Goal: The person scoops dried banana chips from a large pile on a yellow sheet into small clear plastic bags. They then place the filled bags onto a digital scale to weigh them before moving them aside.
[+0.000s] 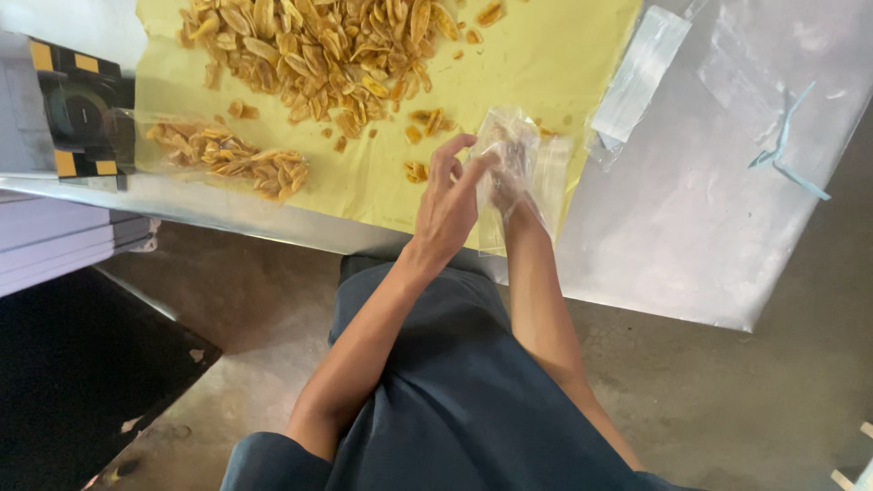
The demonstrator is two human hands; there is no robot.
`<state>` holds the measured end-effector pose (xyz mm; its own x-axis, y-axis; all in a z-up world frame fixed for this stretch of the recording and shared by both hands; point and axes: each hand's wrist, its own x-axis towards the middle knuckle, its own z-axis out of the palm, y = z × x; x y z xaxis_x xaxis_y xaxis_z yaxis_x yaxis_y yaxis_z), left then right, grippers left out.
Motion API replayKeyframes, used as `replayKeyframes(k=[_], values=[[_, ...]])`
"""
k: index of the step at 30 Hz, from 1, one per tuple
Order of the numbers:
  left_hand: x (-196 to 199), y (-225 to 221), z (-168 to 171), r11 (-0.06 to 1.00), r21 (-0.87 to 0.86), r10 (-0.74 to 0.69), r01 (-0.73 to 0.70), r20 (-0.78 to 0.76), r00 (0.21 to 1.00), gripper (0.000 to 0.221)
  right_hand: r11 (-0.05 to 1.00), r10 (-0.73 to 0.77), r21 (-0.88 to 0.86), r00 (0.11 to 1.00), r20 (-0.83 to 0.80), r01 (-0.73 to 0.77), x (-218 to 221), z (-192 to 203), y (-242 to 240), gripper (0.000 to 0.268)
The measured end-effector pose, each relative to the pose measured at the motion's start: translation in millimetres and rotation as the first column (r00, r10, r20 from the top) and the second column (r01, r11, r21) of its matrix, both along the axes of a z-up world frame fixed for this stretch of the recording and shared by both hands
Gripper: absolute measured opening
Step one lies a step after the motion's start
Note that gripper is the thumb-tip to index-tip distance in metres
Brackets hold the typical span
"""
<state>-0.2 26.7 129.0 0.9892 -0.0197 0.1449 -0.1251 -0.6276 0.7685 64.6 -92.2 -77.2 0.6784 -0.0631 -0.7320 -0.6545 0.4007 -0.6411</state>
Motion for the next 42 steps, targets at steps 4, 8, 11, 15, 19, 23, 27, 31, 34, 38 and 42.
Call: replayKeyframes(k=[4,8,11,15,19,23,27,31,34,38,42], values=[[0,12,-15,0.99,0.106,-0.103,0.088,0.141,0.985,0.035,0.898,0.333,-0.301,0.943,-0.018,-0.322,0,48,12,0.034],[9,38,-31,0.999,0.026,0.038,-0.039,0.044,0.998,0.029,0.539,0.74,-0.603,0.673,0.004,-0.589,-17,140,20,0.036],[17,72,-40,0.985,0.037,0.165,-0.167,0.036,0.986,0.03,0.614,0.79,-0.365,0.545,0.281,-0.7,-37,187,3,0.043],[14,114,-42,0.967,0.081,0.243,-0.243,0.007,0.97,0.039,0.919,0.392,-0.02,0.909,0.14,-0.393,0,143,-5,0.056],[8,132,-28,0.961,0.063,0.275,-0.269,-0.119,0.954,0.051,0.981,0.087,0.181,0.99,-0.109,-0.066,70,48,25,0.099],[2,150,-20,0.958,-0.044,0.267,-0.283,-0.213,0.94,0.053,0.982,0.01,0.187,0.988,-0.153,0.019,138,9,88,0.12],[6,168,-28,0.948,-0.099,0.257,-0.302,-0.323,0.911,0.055,0.872,0.445,-0.312,0.878,0.179,-0.378,219,8,167,0.117],[25,191,-37,0.946,-0.133,0.251,-0.297,-0.282,0.926,0.058,0.883,0.255,-0.399,0.966,-0.04,-0.249,241,-8,197,0.116],[51,202,-40,0.943,-0.165,0.242,-0.288,-0.254,0.937,0.059,0.942,0.245,-0.275,0.957,0.158,-0.195,231,-36,179,0.092],[80,208,-42,0.948,-0.204,0.198,-0.246,-0.228,0.953,0.064,0.983,0.106,0.131,0.976,0.19,-0.132,206,-48,139,0.042],[104,209,-35,0.954,-0.204,0.17,-0.22,-0.237,0.956,0.064,0.993,-0.071,0.113,0.948,0.311,0.037,191,20,126,0.032]])
